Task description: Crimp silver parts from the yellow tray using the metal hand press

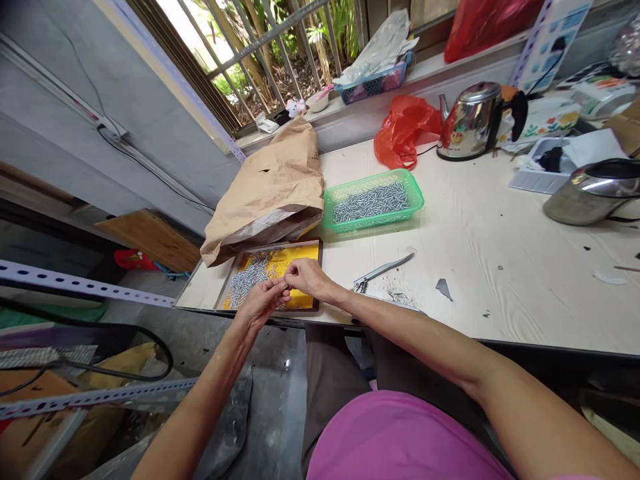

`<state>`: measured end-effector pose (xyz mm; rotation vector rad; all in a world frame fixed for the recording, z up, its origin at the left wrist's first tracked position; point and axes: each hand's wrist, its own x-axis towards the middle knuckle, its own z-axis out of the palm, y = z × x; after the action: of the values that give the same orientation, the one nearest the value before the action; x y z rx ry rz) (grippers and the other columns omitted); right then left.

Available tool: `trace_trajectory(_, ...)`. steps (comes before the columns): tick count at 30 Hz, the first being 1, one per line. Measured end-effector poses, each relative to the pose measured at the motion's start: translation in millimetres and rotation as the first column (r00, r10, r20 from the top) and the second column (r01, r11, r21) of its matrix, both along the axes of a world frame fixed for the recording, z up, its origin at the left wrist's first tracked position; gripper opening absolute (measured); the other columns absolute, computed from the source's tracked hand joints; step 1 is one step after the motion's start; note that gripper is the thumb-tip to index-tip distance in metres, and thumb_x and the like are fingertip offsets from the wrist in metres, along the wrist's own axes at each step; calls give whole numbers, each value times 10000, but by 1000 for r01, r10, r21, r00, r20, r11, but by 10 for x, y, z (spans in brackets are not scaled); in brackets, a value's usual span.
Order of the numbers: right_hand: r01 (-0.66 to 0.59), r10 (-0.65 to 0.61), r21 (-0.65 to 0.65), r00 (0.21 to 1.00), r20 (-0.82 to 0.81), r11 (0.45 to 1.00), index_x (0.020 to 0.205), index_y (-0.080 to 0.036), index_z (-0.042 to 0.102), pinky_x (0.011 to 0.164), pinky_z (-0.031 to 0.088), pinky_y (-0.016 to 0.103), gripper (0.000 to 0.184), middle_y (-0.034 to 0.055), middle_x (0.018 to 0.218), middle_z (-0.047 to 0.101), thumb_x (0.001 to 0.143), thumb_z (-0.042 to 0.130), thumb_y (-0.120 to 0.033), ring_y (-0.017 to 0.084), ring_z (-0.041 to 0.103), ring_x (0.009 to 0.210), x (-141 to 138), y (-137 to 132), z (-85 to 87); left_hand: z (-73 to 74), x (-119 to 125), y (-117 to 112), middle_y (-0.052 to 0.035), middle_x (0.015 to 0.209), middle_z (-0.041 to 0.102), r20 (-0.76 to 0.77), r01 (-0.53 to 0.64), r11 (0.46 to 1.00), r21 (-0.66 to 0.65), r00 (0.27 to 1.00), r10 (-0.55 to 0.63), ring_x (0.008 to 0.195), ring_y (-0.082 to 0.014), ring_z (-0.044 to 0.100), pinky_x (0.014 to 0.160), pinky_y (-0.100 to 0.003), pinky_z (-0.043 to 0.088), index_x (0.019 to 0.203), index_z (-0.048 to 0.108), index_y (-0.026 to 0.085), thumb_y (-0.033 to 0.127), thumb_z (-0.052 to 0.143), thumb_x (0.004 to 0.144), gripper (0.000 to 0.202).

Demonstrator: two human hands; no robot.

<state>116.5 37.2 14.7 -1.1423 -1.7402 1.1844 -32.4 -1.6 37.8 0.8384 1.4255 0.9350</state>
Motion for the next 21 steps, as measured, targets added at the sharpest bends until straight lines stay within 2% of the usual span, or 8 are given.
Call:
trace_trajectory(3,26,-27,51,999,16,998,699,-144,648,563,355,198,72,-13,664,651,715,578,-135,101,557,628,-39,-36,-18,6,-17,-30,-6,635,665,-158,30,992,119,987,-11,523,-95,623,546,-195,543,785,662,103,289,865,582,342)
trace_trajectory(5,41,-42,73,999,6,997,696,-151,627,563,352,200,60,-17,665,638,715,571,-141,102,544,628,-53,-54,-7,25,-21,-35,0,626,657,-197,24,987,158,980,8,519,-98,619,538,-200,539,790,657,104,279,852,604,321)
trace_trajectory(10,89,-86,57,995,-40,994,666,-159,594,549,350,204,52,-23,643,630,713,583,-176,100,536,594,-40,-43,39,74,-10,18,-9,651,647,44,-20,999,-43,999,22,563,-85,620,630,-213,567,823,646,102,152,810,666,232)
trace_trajectory(12,98,-97,46,995,-29,994,670,-155,605,556,359,205,65,-17,650,646,724,574,-175,100,547,592,-28,-3,35,66,0,40,-18,684,653,93,-47,997,-64,994,53,594,-82,626,658,-207,572,845,646,104,116,789,691,211)
trace_trajectory(15,76,-80,69,996,47,995,712,-140,648,587,372,211,105,0,679,671,755,553,-155,105,565,613,2,84,10,42,8,41,-16,681,649,88,-112,992,-57,989,117,588,-72,617,640,-191,570,875,643,98,89,776,698,222)
trace_trajectory(18,29,-39,99,994,99,995,712,-137,684,626,373,227,128,16,699,682,782,582,-172,120,570,644,107,141,-1,39,28,-16,-10,679,648,11,-164,986,-1,986,164,553,-63,606,576,-175,554,890,635,91,100,779,689,248)
trace_trajectory(21,-20,-11,201,988,154,979,754,-144,718,667,378,242,177,39,766,693,837,577,-212,140,580,709,365,105,10,45,133,-113,-17,722,664,-49,-114,992,57,992,117,534,-77,611,516,-194,543,886,634,92,158,801,660,288)
